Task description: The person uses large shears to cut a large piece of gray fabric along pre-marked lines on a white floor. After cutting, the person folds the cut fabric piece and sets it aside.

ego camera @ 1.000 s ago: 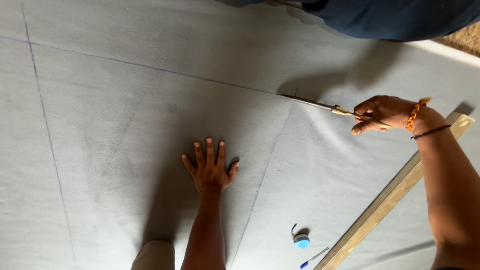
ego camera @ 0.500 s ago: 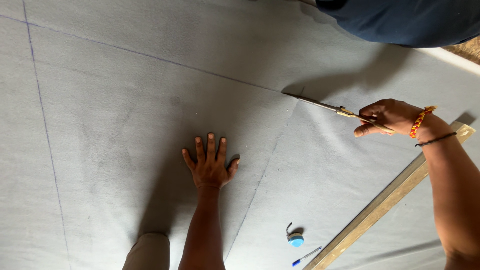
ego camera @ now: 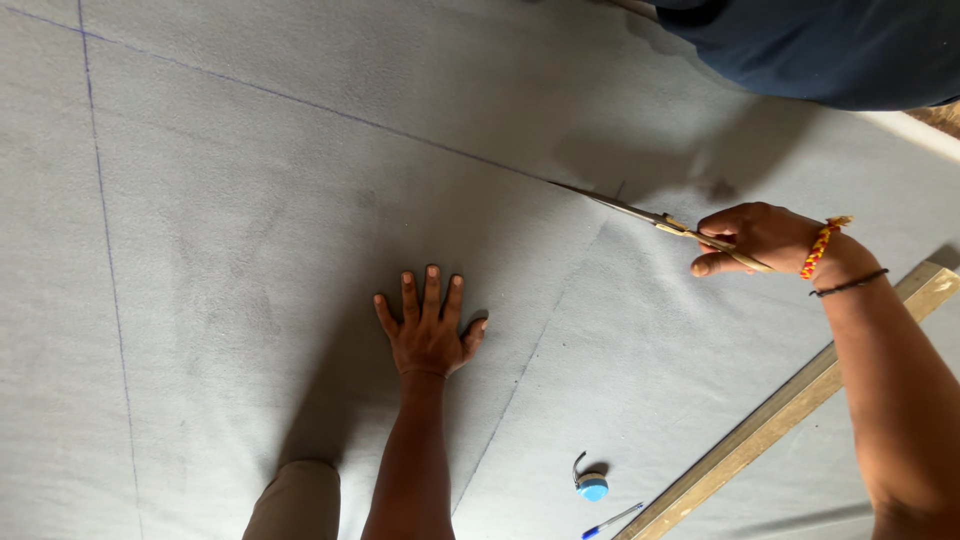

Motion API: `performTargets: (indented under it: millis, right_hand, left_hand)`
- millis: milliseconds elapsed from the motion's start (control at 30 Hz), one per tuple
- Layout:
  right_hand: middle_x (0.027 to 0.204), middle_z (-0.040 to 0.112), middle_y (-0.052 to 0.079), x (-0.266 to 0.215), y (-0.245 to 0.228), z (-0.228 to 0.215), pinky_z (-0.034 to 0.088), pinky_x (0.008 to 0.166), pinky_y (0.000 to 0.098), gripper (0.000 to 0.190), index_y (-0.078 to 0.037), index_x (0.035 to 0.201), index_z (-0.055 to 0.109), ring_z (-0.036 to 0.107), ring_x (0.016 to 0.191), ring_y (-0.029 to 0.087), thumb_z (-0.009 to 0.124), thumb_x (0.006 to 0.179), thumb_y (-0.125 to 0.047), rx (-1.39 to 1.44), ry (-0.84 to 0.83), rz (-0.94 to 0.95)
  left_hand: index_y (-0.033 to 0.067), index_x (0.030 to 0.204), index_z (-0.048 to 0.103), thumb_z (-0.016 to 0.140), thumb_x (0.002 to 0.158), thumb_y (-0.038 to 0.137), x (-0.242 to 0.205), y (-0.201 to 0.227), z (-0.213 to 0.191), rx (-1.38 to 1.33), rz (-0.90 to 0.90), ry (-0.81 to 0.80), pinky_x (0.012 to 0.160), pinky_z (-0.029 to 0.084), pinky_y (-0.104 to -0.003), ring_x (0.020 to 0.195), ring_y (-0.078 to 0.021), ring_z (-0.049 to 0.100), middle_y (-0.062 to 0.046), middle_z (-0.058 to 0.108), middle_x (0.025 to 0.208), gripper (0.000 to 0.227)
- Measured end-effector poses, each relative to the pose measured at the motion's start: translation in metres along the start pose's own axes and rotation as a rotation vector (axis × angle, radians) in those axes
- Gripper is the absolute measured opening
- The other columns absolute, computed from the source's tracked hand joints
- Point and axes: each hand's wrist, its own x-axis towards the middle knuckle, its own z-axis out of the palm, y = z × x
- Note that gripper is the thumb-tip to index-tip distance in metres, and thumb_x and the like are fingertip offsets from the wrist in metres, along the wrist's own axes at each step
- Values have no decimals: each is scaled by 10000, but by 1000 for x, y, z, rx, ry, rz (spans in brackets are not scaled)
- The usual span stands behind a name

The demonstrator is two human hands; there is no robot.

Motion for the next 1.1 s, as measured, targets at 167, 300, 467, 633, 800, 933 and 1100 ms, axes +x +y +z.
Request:
performTargets:
  millis: [167,300,467,633,800,933,1100]
  right_hand:
    - [620,594,52,9,-3,-2,539,651,397,515,-115,744,612,633,614,192,717,738,-619,-42,14,-56]
    - [643,609,24,10,-7,-2,544,652,365,533,-127,717,594,630,634,173,681,757,-652,-124,61,-169]
    - [643,592,78,10,-11,2,514,668,393,535,-92,703,593,573,636,220,738,760,-604,-77,69,-36]
    - [658,618,77,11,-10,1,532,674,377,489,-101,740,606,597,638,219,712,788,-576,-62,37,-77]
    - [709,643,28,20,-3,5,553,665,341,462,-139,796,609,630,654,177,651,787,-599,-99,54,-241]
    - [663,628,41,23,-10,1,535,613,361,491,-112,787,634,611,608,184,679,781,-601,-92,77,-213]
    - [588,592,103,15,-23,-2,500,578,392,479,-85,740,663,564,545,215,777,814,-545,13,56,-58]
  left_hand:
    - [330,1535,456,389,944,777,-1,2,-1,6,6,19,1190,-10,-725,1573,-328,69,-32,190,1701,744]
    - [332,1535,455,395,946,774,-1,1,1,15,11,36,1192,-16,-722,1575,-320,44,-29,180,1704,739]
    - [336,1536,447,381,944,778,-2,1,2,2,7,30,1195,-28,-715,1578,-303,17,-14,164,1704,742]
    - [339,1552,432,358,964,780,0,-2,2,12,19,49,1200,-35,-698,1581,-295,12,-12,155,1714,738]
    - [339,1553,429,365,967,780,-2,0,3,16,22,47,1202,-39,-697,1584,-291,2,-13,145,1716,737]
    - [341,1556,430,395,954,774,0,-1,3,13,27,60,1203,-36,-702,1582,-296,3,-14,128,1713,743]
    - [354,1555,406,410,933,778,-2,-1,2,7,10,-5,1196,-34,-707,1579,-296,1,-8,123,1711,753]
